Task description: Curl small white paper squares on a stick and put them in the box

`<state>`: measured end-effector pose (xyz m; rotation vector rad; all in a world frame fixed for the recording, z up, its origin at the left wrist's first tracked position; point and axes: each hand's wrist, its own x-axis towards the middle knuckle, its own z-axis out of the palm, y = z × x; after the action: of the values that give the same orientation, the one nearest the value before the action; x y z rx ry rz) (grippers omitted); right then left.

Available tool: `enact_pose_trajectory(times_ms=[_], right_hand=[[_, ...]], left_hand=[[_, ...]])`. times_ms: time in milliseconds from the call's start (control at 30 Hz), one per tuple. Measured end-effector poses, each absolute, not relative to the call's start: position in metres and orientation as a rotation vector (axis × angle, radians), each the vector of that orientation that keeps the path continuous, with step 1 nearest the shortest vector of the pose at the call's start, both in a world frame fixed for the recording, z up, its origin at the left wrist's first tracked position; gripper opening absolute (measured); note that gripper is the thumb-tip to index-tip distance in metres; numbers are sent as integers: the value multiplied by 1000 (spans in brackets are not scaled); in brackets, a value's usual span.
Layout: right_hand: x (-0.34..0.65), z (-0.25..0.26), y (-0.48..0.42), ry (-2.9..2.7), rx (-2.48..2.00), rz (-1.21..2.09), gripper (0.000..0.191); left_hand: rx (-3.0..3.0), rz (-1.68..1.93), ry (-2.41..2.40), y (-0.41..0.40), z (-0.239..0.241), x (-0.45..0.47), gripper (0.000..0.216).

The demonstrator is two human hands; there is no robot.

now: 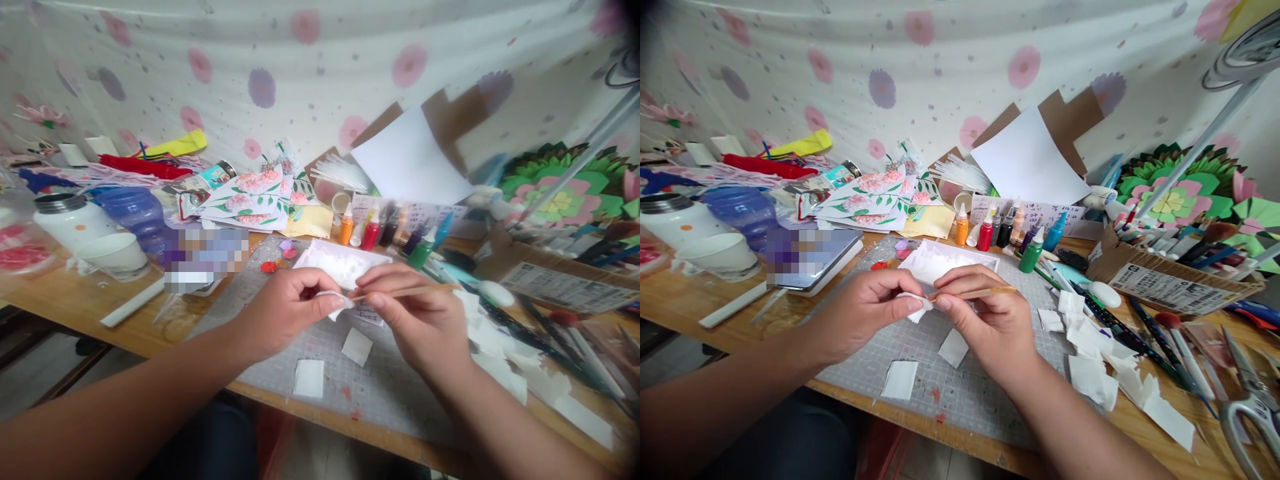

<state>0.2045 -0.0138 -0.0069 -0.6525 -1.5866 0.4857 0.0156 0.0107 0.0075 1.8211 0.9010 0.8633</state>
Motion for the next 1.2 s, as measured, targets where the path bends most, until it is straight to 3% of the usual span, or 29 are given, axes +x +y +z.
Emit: enact_pose_trajectory(times_ms=[333, 700, 1200], right_hand=[[204, -7, -15, -1594, -580, 620, 18], [204, -7, -15, -1605, -603, 587, 19], [205, -14, -13, -1519, -536, 642, 18]], left_hand=[[1753, 988, 812, 9, 5, 16, 17], [2084, 917, 948, 6, 8, 24, 13], [1925, 934, 860, 7, 11, 19, 14]])
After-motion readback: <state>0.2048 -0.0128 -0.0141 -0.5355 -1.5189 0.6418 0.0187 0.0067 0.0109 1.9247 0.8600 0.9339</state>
